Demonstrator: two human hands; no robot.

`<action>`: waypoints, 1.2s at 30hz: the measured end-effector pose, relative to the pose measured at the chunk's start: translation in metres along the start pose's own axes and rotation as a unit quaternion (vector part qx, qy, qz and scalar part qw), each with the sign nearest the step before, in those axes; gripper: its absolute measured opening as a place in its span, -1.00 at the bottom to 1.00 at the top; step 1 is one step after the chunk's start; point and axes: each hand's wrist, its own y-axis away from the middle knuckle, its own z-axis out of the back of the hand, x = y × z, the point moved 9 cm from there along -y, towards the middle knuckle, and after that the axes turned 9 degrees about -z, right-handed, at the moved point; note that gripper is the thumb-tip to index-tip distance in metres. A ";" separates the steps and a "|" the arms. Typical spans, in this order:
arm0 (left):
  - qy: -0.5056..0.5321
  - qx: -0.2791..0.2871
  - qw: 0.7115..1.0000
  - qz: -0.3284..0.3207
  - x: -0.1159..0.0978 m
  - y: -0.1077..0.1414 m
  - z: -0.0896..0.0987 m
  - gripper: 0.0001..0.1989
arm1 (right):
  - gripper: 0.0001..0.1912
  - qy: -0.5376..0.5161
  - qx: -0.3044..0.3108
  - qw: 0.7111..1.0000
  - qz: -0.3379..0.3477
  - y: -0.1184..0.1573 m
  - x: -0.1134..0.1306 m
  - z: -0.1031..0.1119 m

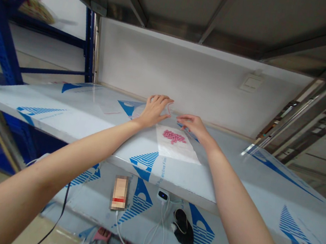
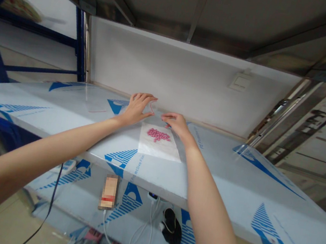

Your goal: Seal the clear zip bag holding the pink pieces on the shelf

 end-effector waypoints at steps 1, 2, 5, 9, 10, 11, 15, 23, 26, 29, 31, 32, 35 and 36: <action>0.002 0.007 1.000 -0.004 0.000 0.000 -0.002 -0.51 | -0.90 0.018 0.018 1.000 0.003 -0.002 -0.003 -0.003; 0.004 0.014 1.000 -0.010 0.000 0.001 -0.005 -0.52 | -0.92 0.037 0.039 0.999 0.009 -0.004 -0.006 -0.008; 0.013 0.033 0.999 -0.026 -0.003 0.001 -0.011 -0.55 | -0.94 0.085 0.096 0.991 0.031 -0.005 -0.013 -0.021; 0.034 0.057 0.998 -0.023 -0.005 0.001 -0.016 -0.55 | -0.93 0.121 0.123 0.984 0.044 -0.005 -0.019 -0.029; 0.040 0.061 0.997 -0.022 -0.005 0.000 -0.017 -0.55 | -0.93 0.129 0.120 0.983 0.043 -0.006 -0.021 -0.029; 0.046 0.064 0.997 -0.021 -0.006 0.000 -0.017 -0.55 | -0.93 0.138 0.115 0.983 0.041 -0.007 -0.022 -0.029; 0.052 0.075 0.996 -0.025 -0.008 0.000 -0.018 -0.55 | -0.90 0.159 0.083 0.984 0.025 -0.010 -0.026 -0.023; 0.060 0.108 0.992 -0.019 -0.009 0.002 -0.022 -0.53 | -0.85 0.001 0.028 0.999 0.026 0.002 0.004 -0.006; 0.080 0.120 0.989 -0.024 -0.014 0.001 -0.023 -0.51 | -0.77 -0.018 0.002 0.999 0.040 0.003 0.007 -0.003; 0.098 0.123 0.987 -0.023 -0.017 0.001 -0.024 -0.51 | -0.75 -0.011 -0.021 0.998 0.066 0.001 0.008 -0.004; 0.110 0.121 0.986 -0.022 -0.017 0.000 -0.024 -0.53 | -0.76 -0.004 -0.028 0.996 0.084 0.000 0.010 -0.005; 0.116 0.119 0.986 -0.021 -0.017 0.000 -0.025 -0.53 | -0.76 0.001 -0.034 0.995 0.091 0.000 0.012 -0.004; 0.123 0.111 0.986 -0.014 -0.014 0.001 -0.025 -0.54 | -0.76 0.022 -0.064 0.993 0.100 -0.001 0.014 0.004; 0.123 0.110 0.986 -0.011 -0.013 0.001 -0.024 -0.55 | -0.76 0.030 -0.077 0.992 0.098 -0.001 0.014 0.008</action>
